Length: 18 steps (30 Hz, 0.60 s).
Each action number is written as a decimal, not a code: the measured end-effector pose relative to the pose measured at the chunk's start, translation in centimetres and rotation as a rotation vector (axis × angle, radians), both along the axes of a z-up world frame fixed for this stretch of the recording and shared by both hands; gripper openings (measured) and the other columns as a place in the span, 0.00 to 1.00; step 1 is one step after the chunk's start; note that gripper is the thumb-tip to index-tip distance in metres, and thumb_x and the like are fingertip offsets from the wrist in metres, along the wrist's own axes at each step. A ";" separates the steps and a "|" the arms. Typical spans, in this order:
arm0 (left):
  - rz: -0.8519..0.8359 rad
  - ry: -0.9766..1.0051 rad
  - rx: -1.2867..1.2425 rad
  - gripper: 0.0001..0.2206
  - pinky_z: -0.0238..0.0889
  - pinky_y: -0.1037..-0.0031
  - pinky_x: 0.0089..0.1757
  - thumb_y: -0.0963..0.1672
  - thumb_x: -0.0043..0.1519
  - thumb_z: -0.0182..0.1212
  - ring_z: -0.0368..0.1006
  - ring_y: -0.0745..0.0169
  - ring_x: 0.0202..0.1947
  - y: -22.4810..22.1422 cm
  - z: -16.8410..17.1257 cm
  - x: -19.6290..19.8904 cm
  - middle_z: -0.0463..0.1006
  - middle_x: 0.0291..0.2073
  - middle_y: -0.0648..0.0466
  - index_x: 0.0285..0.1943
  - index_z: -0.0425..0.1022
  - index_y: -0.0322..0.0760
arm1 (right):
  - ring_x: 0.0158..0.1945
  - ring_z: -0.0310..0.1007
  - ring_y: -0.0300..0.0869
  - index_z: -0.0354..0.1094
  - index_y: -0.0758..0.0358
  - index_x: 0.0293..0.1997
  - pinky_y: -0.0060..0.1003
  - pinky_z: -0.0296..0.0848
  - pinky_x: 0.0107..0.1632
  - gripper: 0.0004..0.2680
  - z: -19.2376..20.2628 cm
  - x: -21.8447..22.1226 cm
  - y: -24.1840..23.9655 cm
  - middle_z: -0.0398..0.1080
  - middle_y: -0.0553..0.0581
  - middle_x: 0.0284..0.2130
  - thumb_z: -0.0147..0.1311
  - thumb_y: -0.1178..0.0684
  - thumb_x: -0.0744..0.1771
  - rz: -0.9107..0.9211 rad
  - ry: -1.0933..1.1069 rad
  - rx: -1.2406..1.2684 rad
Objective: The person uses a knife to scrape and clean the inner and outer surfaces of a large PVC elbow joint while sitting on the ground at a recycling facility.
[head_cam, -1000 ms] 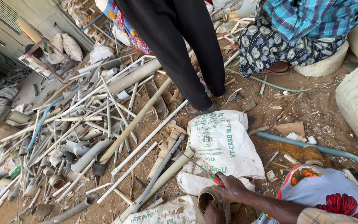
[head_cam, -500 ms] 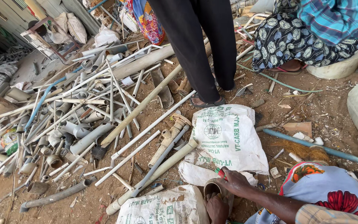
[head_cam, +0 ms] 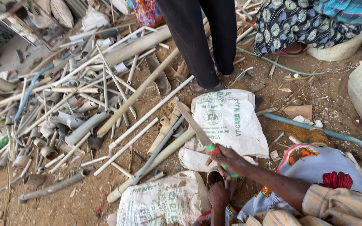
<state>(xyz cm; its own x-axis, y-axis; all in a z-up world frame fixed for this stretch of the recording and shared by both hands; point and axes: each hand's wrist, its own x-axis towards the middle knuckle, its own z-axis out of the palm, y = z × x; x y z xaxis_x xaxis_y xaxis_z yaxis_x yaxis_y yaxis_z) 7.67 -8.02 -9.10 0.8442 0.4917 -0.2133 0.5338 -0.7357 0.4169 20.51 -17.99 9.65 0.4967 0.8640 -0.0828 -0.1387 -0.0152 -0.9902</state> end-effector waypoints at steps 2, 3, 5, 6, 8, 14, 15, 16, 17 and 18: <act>0.119 0.083 -0.057 0.33 0.68 0.54 0.50 0.62 0.67 0.46 0.78 0.39 0.45 -0.3 0.5 0.1 0.80 0.38 0.36 0.38 0.81 0.32 | 0.20 0.69 0.34 0.53 0.64 0.64 0.35 0.77 0.23 0.21 1.9 0.8 -1.4 0.74 0.63 0.39 0.46 0.39 0.69 0.060 0.077 0.177; 0.121 0.070 -0.065 0.32 0.67 0.53 0.51 0.62 0.68 0.44 0.78 0.38 0.43 -0.1 0.8 0.5 0.80 0.37 0.35 0.37 0.81 0.32 | 0.20 0.69 0.34 0.55 0.66 0.62 0.33 0.75 0.23 0.20 1.7 1.3 -1.4 0.74 0.64 0.38 0.46 0.40 0.70 0.036 0.062 0.154; 0.120 0.045 -0.076 0.32 0.65 0.51 0.51 0.60 0.69 0.41 0.78 0.36 0.41 -0.1 1.4 0.5 0.81 0.35 0.35 0.35 0.82 0.33 | 0.19 0.68 0.35 0.59 0.69 0.60 0.31 0.71 0.23 0.19 -0.7 2.0 -1.2 0.75 0.66 0.37 0.46 0.40 0.71 -0.019 0.034 0.114; 0.129 0.051 -0.061 0.31 0.65 0.51 0.51 0.59 0.69 0.41 0.78 0.37 0.42 0.0 1.5 0.9 0.81 0.36 0.35 0.35 0.82 0.34 | 0.18 0.68 0.35 0.60 0.69 0.57 0.32 0.72 0.23 0.18 -2.7 2.5 -0.8 0.76 0.63 0.37 0.46 0.40 0.71 -0.052 -0.021 -0.016; 0.158 0.077 -0.035 0.29 0.65 0.51 0.51 0.58 0.68 0.41 0.78 0.38 0.42 -0.2 1.6 0.9 0.81 0.37 0.37 0.36 0.82 0.36 | 0.16 0.70 0.37 0.61 0.69 0.50 0.35 0.74 0.22 0.17 -7.4 2.6 0.2 0.77 0.57 0.37 0.46 0.41 0.71 -0.114 -0.113 -0.280; 0.202 0.092 -0.017 0.22 0.62 0.50 0.53 0.56 0.66 0.46 0.79 0.41 0.43 0.5 0.4 0.9 0.82 0.39 0.42 0.42 0.82 0.39 | 0.18 0.74 0.39 0.59 0.67 0.50 0.38 0.75 0.23 0.13 -14.2 0.8 1.4 0.75 0.53 0.26 0.51 0.46 0.70 0.091 -0.270 -0.478; 0.186 0.122 -0.030 0.21 0.63 0.51 0.53 0.55 0.64 0.50 0.79 0.42 0.43 0.6 0.2 1.0 0.82 0.39 0.43 0.42 0.82 0.39 | 0.19 0.74 0.39 0.59 0.69 0.52 0.39 0.76 0.25 0.14 -14.2 0.2 1.5 0.75 0.56 0.27 0.51 0.46 0.70 0.124 -0.297 -0.487; 0.170 0.152 -0.044 0.20 0.64 0.51 0.52 0.55 0.62 0.54 0.80 0.43 0.43 0.9 0.0 0.9 0.82 0.38 0.44 0.41 0.81 0.39 | 0.19 0.75 0.39 0.59 0.71 0.54 0.40 0.77 0.27 0.16 -14.1 -0.5 1.4 0.75 0.59 0.28 0.51 0.45 0.70 0.158 -0.325 -0.496; 0.156 0.186 -0.057 0.18 0.65 0.52 0.51 0.55 0.61 0.57 0.80 0.44 0.43 1.0 -0.1 0.7 0.82 0.38 0.45 0.41 0.81 0.39 | 0.20 0.75 0.39 0.60 0.72 0.55 0.41 0.77 0.30 0.17 -14.0 -1.1 1.2 0.76 0.62 0.29 0.51 0.44 0.70 0.193 -0.349 -0.504; 0.135 0.174 -0.065 0.17 0.67 0.52 0.50 0.54 0.59 0.60 0.80 0.44 0.43 1.0 -0.2 0.6 0.82 0.38 0.45 0.40 0.81 0.39 | 0.24 0.77 0.44 0.58 0.72 0.59 0.43 0.77 0.35 0.19 -13.9 -1.4 1.1 0.75 0.64 0.33 0.52 0.44 0.70 0.190 -0.391 -0.523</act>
